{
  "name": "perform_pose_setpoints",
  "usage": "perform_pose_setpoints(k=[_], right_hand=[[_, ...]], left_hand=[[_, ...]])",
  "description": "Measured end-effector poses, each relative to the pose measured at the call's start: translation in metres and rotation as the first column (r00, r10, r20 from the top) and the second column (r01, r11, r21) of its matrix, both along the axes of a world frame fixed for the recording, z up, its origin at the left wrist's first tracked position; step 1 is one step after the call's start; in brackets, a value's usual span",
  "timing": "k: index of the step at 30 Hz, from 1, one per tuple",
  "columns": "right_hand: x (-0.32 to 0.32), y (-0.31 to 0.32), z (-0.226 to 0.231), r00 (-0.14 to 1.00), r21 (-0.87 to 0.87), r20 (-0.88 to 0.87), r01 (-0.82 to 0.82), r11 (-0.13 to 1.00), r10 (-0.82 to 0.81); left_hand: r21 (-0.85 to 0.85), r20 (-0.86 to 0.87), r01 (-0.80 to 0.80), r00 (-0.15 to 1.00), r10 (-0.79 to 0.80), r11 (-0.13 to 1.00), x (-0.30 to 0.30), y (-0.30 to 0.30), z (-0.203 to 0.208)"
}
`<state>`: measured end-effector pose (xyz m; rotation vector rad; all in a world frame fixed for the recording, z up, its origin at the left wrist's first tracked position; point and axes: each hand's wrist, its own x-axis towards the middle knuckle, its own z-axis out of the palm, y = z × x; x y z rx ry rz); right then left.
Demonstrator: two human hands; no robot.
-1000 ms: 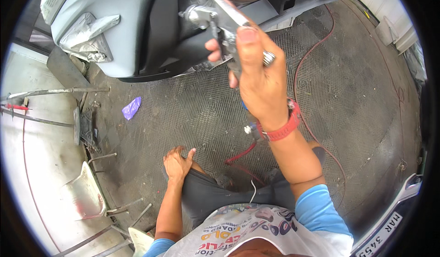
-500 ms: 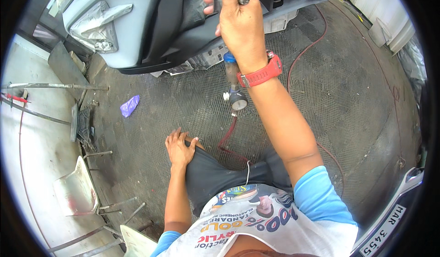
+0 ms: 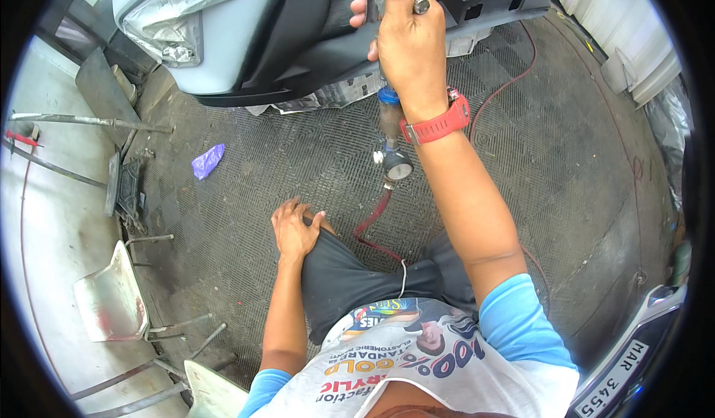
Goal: The person is spray painting the front bumper of a car using a spray gun. They are sitting on the floor and applying paint to the lower sections of the bumper, moving the gun back and forth to ensure even coverage.
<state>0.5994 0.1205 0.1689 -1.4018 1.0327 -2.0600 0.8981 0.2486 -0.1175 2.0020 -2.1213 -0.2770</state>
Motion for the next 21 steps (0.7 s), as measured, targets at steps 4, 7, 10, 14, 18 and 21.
perform_pose_setpoints(k=[4,7,10,14,18,21], right_hand=[[0.016,0.003,-0.017,0.998,0.076,-0.016,-0.067,0.995,0.069],[0.028,0.008,-0.029,0.993,0.147,-0.044,-0.104,0.984,0.111],[0.032,0.008,-0.029,0.991,0.129,0.000,-0.131,0.983,0.132],[0.025,0.002,-0.021,0.994,0.147,-0.052,-0.091,0.985,0.099],[0.016,0.001,-0.012,1.000,0.079,0.015,0.002,0.997,-0.003],[0.016,0.007,-0.010,0.998,0.053,0.066,0.022,0.998,-0.025]], left_hand=[[0.016,-0.016,0.005,1.000,-0.004,1.000,0.002,-0.007,-0.005],[0.007,-0.033,0.027,0.999,-0.027,1.000,0.005,-0.011,-0.010],[0.002,-0.039,0.042,0.998,-0.042,0.999,0.005,-0.014,-0.014],[0.015,-0.045,0.039,0.998,-0.038,0.999,0.007,-0.016,-0.015],[0.013,-0.056,0.048,0.997,-0.047,0.999,0.008,-0.016,-0.015],[0.018,-0.065,0.045,0.997,-0.043,0.999,0.009,-0.015,-0.014]])
